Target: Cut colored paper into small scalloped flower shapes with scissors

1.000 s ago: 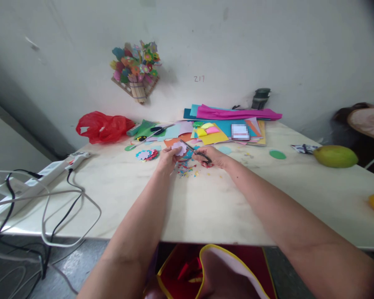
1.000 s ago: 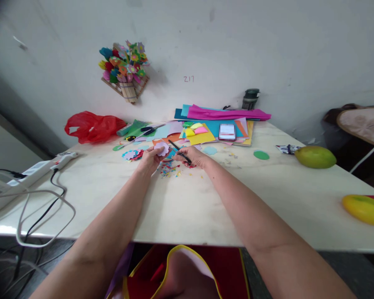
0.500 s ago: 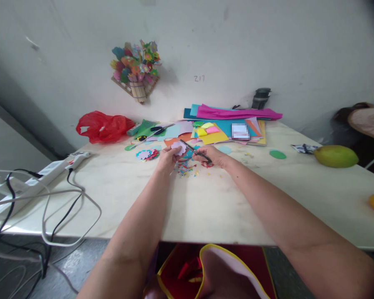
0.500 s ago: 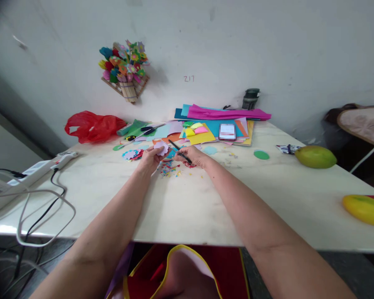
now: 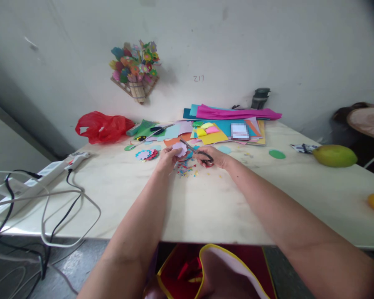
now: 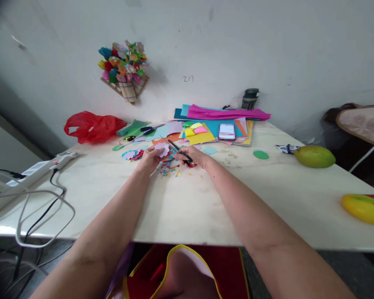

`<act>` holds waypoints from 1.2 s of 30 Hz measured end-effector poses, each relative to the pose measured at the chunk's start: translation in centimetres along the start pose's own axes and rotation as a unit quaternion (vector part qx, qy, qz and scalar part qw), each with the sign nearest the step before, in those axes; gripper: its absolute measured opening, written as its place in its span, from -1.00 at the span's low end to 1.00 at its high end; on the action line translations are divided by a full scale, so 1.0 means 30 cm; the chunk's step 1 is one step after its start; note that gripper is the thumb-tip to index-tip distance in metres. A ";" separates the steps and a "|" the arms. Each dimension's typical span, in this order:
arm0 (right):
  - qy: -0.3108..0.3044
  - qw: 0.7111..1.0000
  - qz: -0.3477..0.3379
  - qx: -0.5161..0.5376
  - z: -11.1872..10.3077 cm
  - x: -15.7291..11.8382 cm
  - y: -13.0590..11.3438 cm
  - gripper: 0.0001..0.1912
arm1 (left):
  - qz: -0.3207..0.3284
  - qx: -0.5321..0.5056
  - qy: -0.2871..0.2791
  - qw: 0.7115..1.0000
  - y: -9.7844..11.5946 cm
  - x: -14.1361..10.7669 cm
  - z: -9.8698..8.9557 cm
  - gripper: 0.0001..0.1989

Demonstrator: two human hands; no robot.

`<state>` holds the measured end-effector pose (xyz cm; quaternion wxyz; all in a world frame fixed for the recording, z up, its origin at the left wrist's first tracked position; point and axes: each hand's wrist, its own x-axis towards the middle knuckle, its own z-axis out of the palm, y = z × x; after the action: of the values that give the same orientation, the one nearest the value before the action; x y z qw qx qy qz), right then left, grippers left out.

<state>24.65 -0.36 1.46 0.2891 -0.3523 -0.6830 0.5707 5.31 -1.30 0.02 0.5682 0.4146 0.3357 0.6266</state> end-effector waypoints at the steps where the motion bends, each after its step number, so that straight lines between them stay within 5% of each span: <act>1: -0.001 1.000 0.003 -0.004 0.001 -0.001 -0.002 -0.68 | 0.000 0.000 0.001 1.000 0.000 0.000 0.000 -0.79; 36: 0.012 1.000 0.010 -0.018 0.009 -0.001 -0.009 -0.70 | -0.002 0.019 -0.019 1.000 -0.005 0.005 -0.007 -0.83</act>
<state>24.41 -0.55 1.67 0.2855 -0.3709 -0.6861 0.5569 5.17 -1.12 -0.19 0.5679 0.4365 0.3375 0.6107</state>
